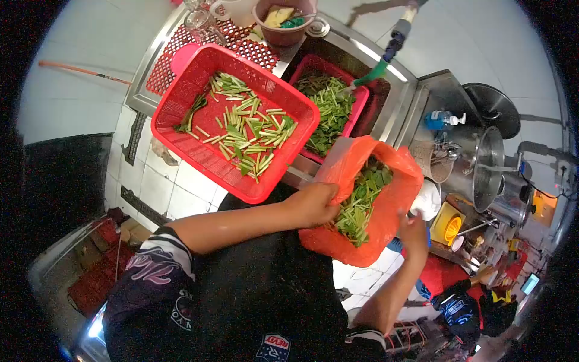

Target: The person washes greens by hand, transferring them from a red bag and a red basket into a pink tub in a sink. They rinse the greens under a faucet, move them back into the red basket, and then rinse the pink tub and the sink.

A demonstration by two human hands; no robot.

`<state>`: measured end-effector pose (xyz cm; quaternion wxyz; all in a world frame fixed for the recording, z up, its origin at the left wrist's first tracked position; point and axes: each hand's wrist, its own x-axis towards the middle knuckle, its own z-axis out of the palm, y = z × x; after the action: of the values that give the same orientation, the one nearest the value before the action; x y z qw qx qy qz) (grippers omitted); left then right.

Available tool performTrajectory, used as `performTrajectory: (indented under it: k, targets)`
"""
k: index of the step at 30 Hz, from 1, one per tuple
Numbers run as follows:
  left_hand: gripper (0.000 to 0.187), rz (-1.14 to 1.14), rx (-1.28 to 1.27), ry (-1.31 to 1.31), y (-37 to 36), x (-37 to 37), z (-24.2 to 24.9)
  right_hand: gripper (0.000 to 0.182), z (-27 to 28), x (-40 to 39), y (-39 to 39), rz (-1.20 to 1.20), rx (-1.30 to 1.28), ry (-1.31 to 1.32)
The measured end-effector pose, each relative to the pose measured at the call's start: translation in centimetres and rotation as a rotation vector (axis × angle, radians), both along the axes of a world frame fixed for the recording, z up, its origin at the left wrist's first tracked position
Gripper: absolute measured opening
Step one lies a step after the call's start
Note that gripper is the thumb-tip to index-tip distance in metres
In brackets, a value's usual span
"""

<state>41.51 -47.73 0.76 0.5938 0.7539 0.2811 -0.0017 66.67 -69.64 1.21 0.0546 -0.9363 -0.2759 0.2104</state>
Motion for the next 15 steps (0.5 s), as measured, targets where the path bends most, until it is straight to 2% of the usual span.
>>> performTrajectory:
  k: [1,2,5,6,7,8,9,10,11,12,15]
  targets:
    - [0.022,-0.019,-0.008,-0.073,-0.7,0.8,0.8,0.033,-0.3,0.3,-2.1,-0.057,-0.028,0.340]
    - [0.022,-0.021,0.019,-0.089,-1.3,1.6,1.6,0.033,-0.4,0.0,-2.9,-0.054,-0.001,0.324]
    - [0.021,-0.023,0.085,-0.118,-2.5,2.9,4.4,0.023,0.7,-1.5,-3.8,0.002,0.366,0.342]
    - [0.020,-0.010,0.022,-0.135,-2.3,2.9,5.7,0.024,2.1,-1.2,-4.2,-0.069,0.414,0.385]
    - [0.019,0.002,-0.042,-0.147,-1.9,2.7,7.2,0.026,3.5,-1.2,-4.4,-0.139,0.460,0.435]
    - [0.019,0.011,-0.016,-0.150,-1.3,2.3,9.1,0.026,5.2,-1.0,-4.3,-0.109,0.637,0.420]
    - [0.019,0.000,-0.011,-0.158,-0.4,1.7,11.4,0.027,6.5,-0.9,-4.9,-0.225,0.841,0.477]
    - [0.019,-0.012,-0.006,-0.167,0.6,0.9,13.3,0.029,10.1,-1.7,-4.2,-0.289,0.860,0.452]
    - [0.020,0.040,-0.032,-0.295,1.6,-0.2,14.7,0.039,10.3,-0.3,-4.4,-0.164,1.014,0.540]
    - [0.022,0.085,-0.063,-0.427,2.7,-1.7,16.0,0.034,11.2,0.2,-3.5,-0.124,1.050,0.567]
    - [0.031,0.293,-0.066,-0.518,7.0,-8.5,21.7,0.024,12.7,-0.6,2.6,-0.065,0.972,0.564]
